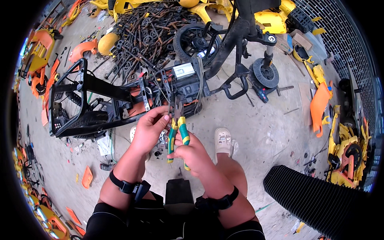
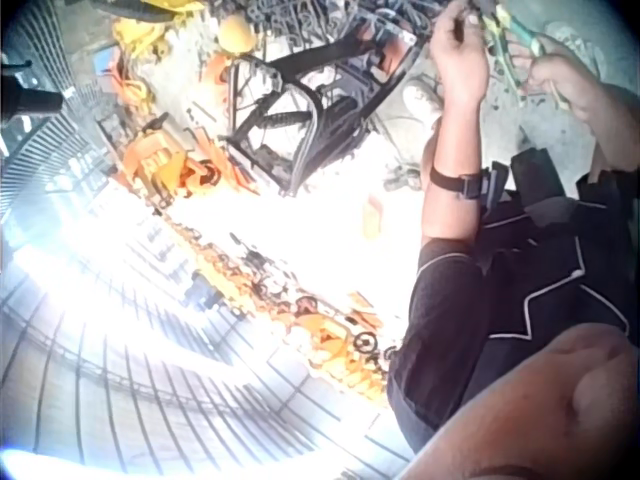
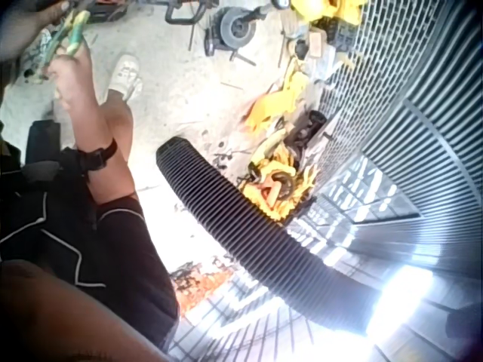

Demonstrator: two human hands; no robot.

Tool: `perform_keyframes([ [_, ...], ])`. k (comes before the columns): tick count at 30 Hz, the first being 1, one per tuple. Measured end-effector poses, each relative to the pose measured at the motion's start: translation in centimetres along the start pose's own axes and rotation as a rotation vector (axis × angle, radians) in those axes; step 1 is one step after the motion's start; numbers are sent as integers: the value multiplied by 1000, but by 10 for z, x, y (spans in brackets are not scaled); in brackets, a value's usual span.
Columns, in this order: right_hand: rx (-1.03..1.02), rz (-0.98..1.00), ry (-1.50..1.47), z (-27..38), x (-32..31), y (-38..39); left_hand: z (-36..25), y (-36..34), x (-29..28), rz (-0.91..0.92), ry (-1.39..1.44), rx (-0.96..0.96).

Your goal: The person strips insulation from the ends of wires on a motorcycle frame using a pair of pliers.

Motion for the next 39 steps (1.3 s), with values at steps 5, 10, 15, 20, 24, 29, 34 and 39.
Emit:
perform_keyframes([
  [5, -16, 0, 48, -10, 1, -10, 5, -4, -14, -44, -56, 35],
  [10, 12, -27, 72, -10, 1, -16, 5, -2, -16, -81, -99, 48],
  [15, 4, -32, 102, -14, -1, -17, 5, 0, -13, -99, -159, 65],
  [20, -4, -54, 132, -19, -5, -21, -4, 2, -7, -120, -276, 121],
  [24, -26, -71, 198, -22, -8, -25, -17, 4, -3, -118, -527, 264],
  [29, -28, -67, 235, -26, -9, -31, -18, 4, -2, -95, -562, 341],
  [34, -70, -110, 311, -27, -8, -33, -18, 3, -5, -96, -576, 307],
  [39, -63, -138, 382, -29, -9, -36, -22, 4, -7, -106, -619, 425],
])
Point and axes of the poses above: each hand's wrist, its own y-axis away from the middle knuckle, its own x-axis out of the palm, z = x × y, the point moved 6 cm from there along -y, towards the middle knuckle, and after that the axes turned 7 degrees about y, right-handed, at the moved point
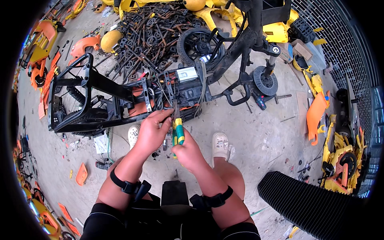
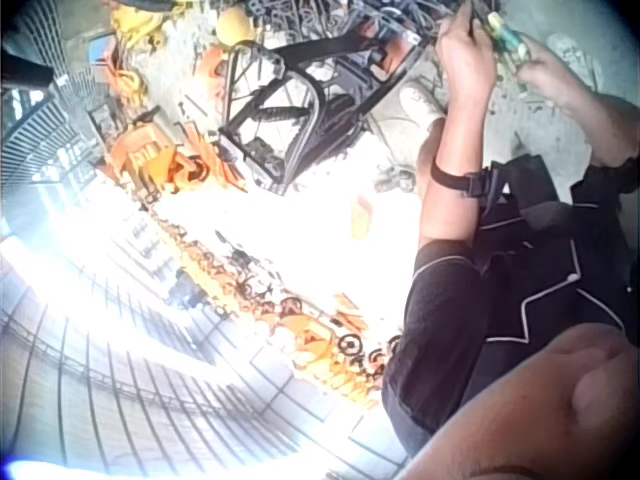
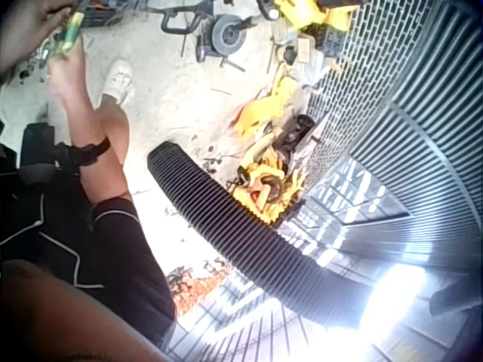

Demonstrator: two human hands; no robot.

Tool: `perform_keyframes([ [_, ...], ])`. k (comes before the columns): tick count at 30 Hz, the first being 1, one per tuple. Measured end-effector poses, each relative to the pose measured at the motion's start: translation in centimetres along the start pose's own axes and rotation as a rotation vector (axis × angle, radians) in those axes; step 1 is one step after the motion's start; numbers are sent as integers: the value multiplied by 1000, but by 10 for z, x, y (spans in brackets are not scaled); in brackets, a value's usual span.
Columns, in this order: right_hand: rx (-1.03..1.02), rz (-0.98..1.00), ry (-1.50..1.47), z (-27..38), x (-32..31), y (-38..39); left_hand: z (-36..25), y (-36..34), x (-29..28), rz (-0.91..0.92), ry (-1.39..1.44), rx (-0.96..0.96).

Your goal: The person strips insulation from the ends of wires on a motorcycle frame using a pair of pliers.

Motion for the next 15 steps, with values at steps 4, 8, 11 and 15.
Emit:
perform_keyframes([
  [4, 12, -20, 20, 4, 0, 1, -2, -2, -2, 20, 21, -63],
  [8, -11, -60, 76, 3, 0, -1, -2, -3, -3, 6, 26, -34],
  [11, -25, -57, 99, 3, 0, -2, -1, -3, -5, 23, 67, -85],
  [15, -62, -31, -73, 6, 7, -2, -3, -4, -9, 48, 141, -138],
])
Point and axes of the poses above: each hand's wrist, its own y-axis away from the middle knuckle, its own x-axis out of the palm, z = x × y, the point moved 6 cm from there along -y, towards the middle knuckle, and after that the axes turned 7 degrees about y, right-handed, at the moved point
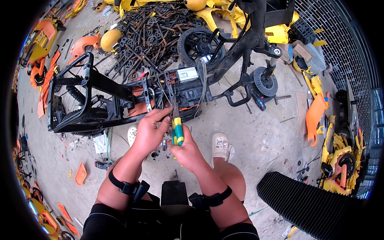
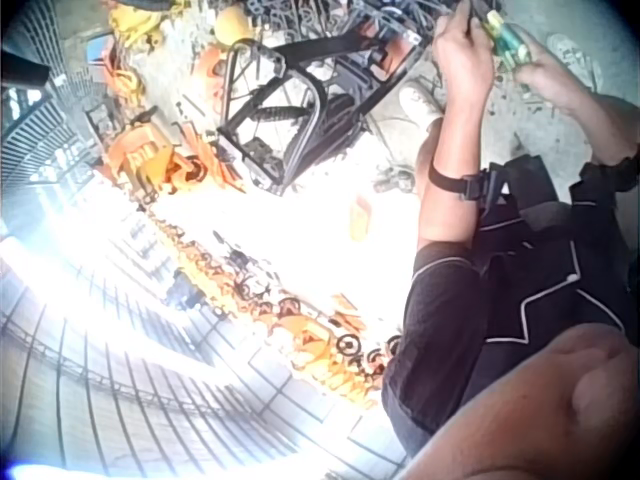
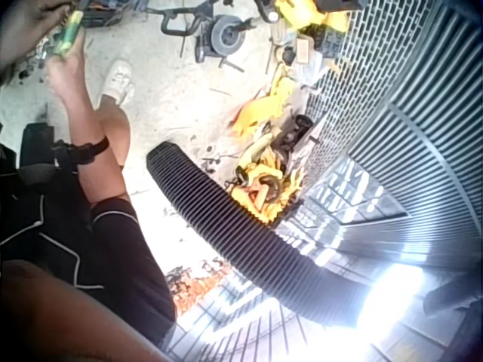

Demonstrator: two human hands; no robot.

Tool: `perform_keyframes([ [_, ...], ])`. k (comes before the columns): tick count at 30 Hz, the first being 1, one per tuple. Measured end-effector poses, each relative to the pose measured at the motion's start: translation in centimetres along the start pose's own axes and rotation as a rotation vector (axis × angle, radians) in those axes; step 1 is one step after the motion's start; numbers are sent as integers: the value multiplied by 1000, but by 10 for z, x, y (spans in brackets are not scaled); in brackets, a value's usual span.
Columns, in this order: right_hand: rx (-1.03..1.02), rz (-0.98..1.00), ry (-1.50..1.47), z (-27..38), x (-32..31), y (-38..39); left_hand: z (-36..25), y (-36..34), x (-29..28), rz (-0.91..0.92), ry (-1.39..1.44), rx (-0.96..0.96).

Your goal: The person strips insulation from the ends of wires on a motorcycle frame using a pair of pliers.

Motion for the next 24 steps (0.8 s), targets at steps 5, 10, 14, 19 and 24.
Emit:
perform_keyframes([
  [5, -13, 42, 31, 11, -1, -1, -5, -1, -5, -30, -5, 51],
  [10, -87, 48, 68, 14, -2, -3, -4, -1, -4, -43, 22, 48],
  [14, -79, 29, 93, 18, -3, -2, -16, -2, -7, -51, -24, 97],
  [19, -58, 0, 121, 20, -5, -1, -17, -1, -6, -72, 11, 124],
  [24, -97, -85, 134, 17, -9, -1, -18, -2, -1, -79, 54, 112],
])
Point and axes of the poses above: each hand's wrist, its own y-axis away from the middle knuckle, its own x-axis out of the palm, z = x × y, the point moved 6 cm from there along -y, towards the middle knuckle, and after that the axes turned 7 degrees about y, right-handed, at the moved point
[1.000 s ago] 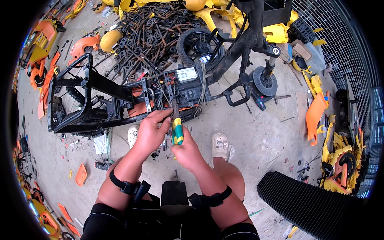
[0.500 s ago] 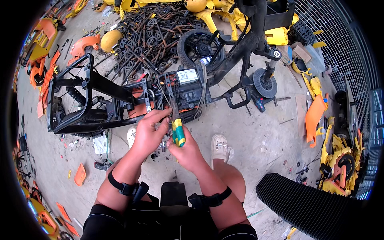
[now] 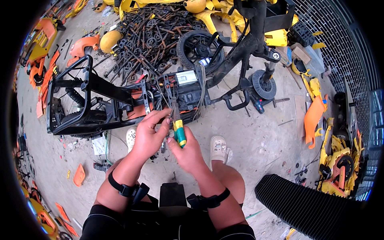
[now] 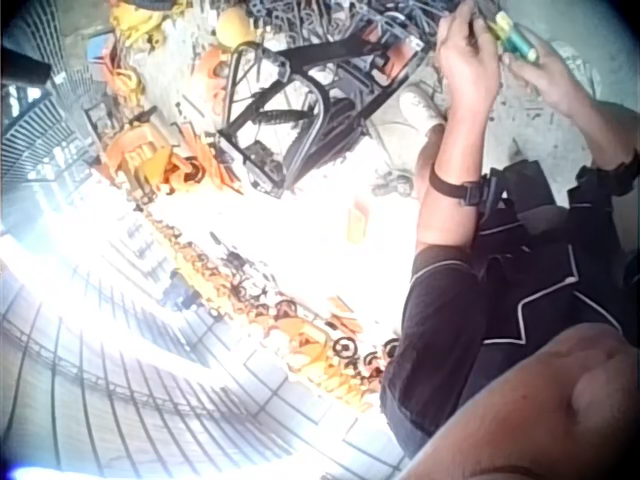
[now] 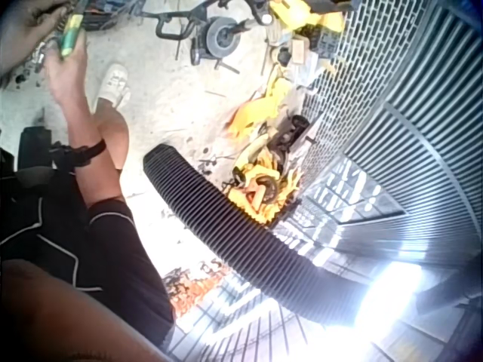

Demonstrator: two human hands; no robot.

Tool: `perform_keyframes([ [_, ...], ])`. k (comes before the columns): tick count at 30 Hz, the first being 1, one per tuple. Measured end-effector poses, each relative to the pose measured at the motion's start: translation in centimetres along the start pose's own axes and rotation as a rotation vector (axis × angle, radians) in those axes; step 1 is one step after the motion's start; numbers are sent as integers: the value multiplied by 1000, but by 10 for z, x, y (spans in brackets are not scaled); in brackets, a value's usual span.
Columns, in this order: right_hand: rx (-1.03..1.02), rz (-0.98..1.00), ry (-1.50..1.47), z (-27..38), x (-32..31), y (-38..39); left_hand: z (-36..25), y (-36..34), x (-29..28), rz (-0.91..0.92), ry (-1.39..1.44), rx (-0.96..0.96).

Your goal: The person strips insulation from the ends of wires on a motorcycle frame using a pair of pliers.

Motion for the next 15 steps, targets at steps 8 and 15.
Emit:
perform_keyframes([
  [8, -23, -102, 48, -4, -7, 1, 8, -2, 10, 43, 36, -124],
  [15, 21, -226, 253, 2, -15, 7, 33, -1, 23, 73, 158, -303],
])
Point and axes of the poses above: each hand's wrist, its own y-axis away from the middle knuckle, its own x-axis out of the palm, z = x × y, the point moved 6 cm from there along -y, towards the middle knuckle, and after that the axes turned 7 degrees about y, right-handed, at the moved point
